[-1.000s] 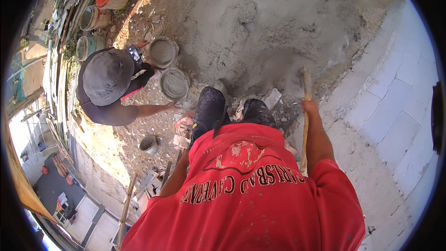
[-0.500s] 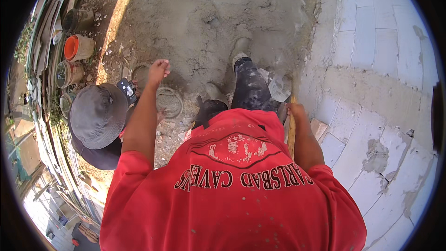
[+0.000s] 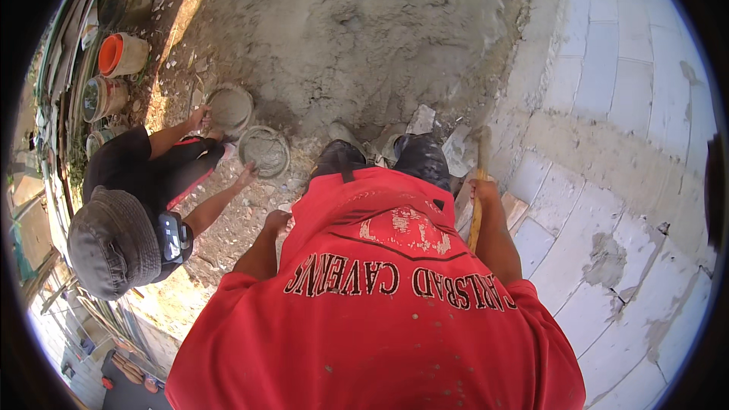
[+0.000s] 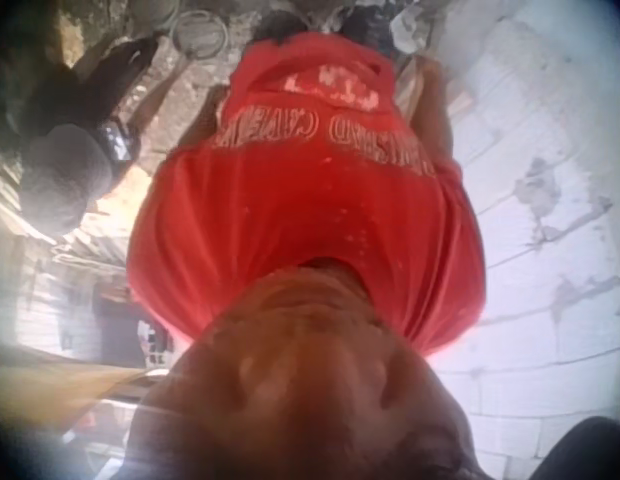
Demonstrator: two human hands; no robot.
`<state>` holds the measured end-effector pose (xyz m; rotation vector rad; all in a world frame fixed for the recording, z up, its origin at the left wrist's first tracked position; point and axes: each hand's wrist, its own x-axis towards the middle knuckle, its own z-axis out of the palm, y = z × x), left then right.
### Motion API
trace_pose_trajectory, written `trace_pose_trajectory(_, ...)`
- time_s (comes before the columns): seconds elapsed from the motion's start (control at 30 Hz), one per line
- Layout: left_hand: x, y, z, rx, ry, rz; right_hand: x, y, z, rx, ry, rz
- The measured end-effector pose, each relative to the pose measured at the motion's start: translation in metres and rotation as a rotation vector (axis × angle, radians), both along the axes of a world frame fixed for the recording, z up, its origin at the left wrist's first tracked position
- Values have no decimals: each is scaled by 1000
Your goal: The person mixes wet concrete by hand using a tool to stir the sand, cement, and water, then pours water from a bucket into the mixture to adjust consistency.
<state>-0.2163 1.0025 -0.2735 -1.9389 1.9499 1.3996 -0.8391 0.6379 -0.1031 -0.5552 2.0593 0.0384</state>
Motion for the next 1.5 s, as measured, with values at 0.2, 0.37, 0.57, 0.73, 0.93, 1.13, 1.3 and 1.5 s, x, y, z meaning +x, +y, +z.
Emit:
trace_pose_trajectory(0.2, 38, -75, -15, 668, 389, 865, 5, 19, -1, -90, -48, -147)
trace_pose_trajectory(0.37, 87, -309, 78, 239, 270, 1014, 7, 25, 2, -45, -62, -197)
trace_pose_trajectory(0.57, 46, -525, 169, -54, 197, 946, 4, 15, 9, -41, -100, -238)
trace_pose_trajectory(0.73, -75, -565, 172, 44, 342, 770, -13, -31, -18, 35, -185, -216)
trace_pose_trajectory(0.93, -115, -464, 144, 190, 162, 291, -36, -77, -36, -18, -173, -207)
trace_pose_trajectory(1.13, 110, -310, 92, 606, 60, 169, 0, -78, -32, -78, -58, -139)
trace_pose_trajectory(1.3, 198, -354, 122, 611, -53, 882, 9, -23, -40, -197, 63, -186)
trace_pose_trajectory(1.5, 202, -548, 142, 45, 185, 1000, 52, 12, -53, -130, -27, -303)
